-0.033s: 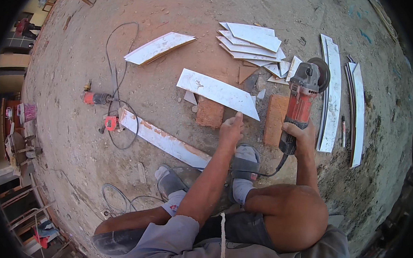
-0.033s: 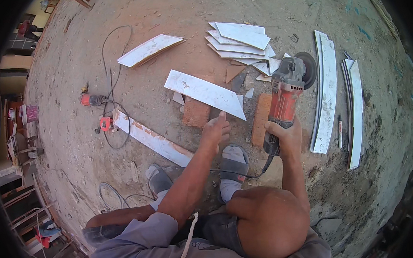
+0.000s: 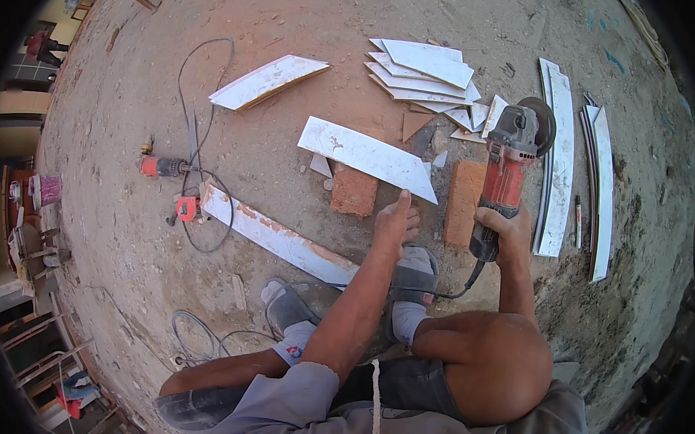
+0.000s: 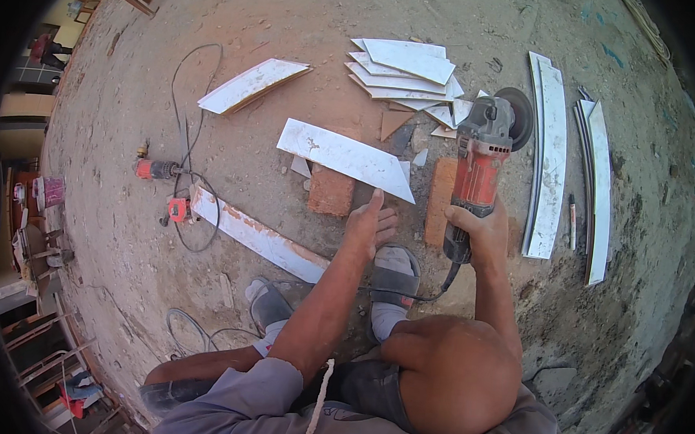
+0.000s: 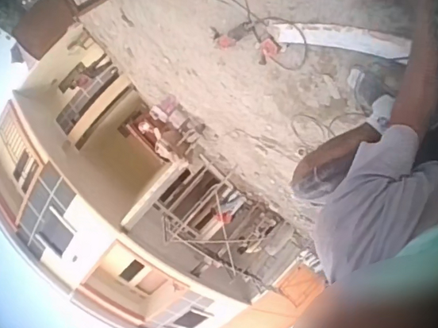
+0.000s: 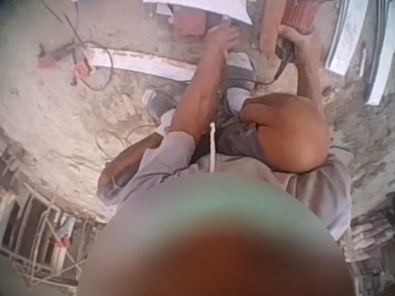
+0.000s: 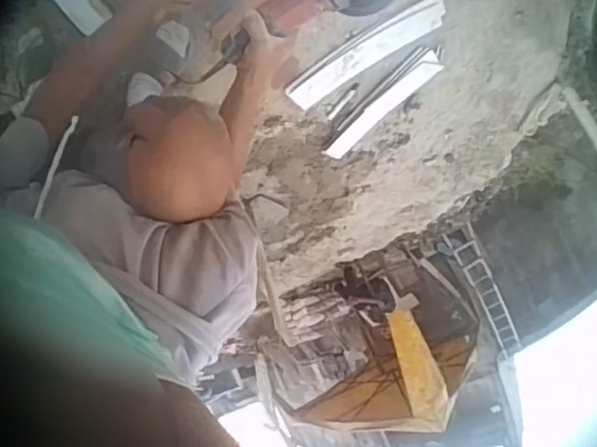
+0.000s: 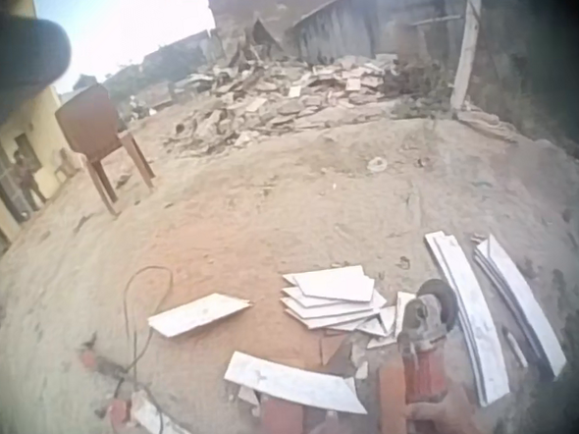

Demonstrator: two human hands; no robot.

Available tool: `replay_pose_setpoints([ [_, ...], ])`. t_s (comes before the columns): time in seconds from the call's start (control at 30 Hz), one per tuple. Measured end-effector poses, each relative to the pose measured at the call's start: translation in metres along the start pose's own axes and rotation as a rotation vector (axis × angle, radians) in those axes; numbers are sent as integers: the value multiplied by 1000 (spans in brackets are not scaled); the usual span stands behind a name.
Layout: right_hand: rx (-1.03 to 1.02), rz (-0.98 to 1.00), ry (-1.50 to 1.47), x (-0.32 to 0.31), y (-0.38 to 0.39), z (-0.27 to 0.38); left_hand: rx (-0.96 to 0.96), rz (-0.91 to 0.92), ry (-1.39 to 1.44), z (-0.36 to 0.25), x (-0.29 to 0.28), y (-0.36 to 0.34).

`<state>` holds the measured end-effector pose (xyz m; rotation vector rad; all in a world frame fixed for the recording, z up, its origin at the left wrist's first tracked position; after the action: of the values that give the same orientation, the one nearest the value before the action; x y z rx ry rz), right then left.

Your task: Cutting ceramic tiles using an angle grinder while outdoors.

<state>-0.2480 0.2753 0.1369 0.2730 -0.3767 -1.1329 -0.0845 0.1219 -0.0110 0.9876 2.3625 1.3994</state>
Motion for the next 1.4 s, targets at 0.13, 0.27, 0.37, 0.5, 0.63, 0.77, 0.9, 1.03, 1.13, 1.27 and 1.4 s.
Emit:
replay_pose_setpoints([
  [0.13,7,-8,45,3,-1,2,52,-34,163,-13,-1,-25],
  [0.27,46,-49,79,-4,-3,-4,153,49,337,-33,-1,-44],
  [0.37,34,-89,111,-13,-3,-6,153,83,381,-29,7,-47],
  [0.5,16,-78,136,-13,-3,-4,173,56,366,-29,3,-40],
  [0.63,34,-52,80,-8,-5,-4,196,60,344,-32,-12,-24],
  [0.77,-5,-58,108,-8,-2,1,201,-33,325,-26,-55,-4],
  [0.9,16,-41,59,-6,-1,-2,217,-362,33,-25,-112,8],
  [1.03,-10,-43,82,-7,1,0,377,-566,-536,-55,-133,21],
  [1.13,-13,-49,92,-7,0,0,501,-657,-849,-83,-139,33],
  [1.27,15,-51,103,-6,-1,-2,636,-573,-1041,-121,-136,25],
  [1.4,-2,-61,130,-6,-1,-2,703,-374,-1330,-150,-115,1],
])
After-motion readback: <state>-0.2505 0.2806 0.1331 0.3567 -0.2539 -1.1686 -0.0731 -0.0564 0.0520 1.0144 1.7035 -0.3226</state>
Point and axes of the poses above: each hand's wrist, its own y-axis away from the middle knuckle, its own x-axis out of the palm, z = x × y, the point moved 9 cm from there along -y, towards the middle knuckle, and after that the axes turned 11 degrees about -y, right-handed, at the moved point
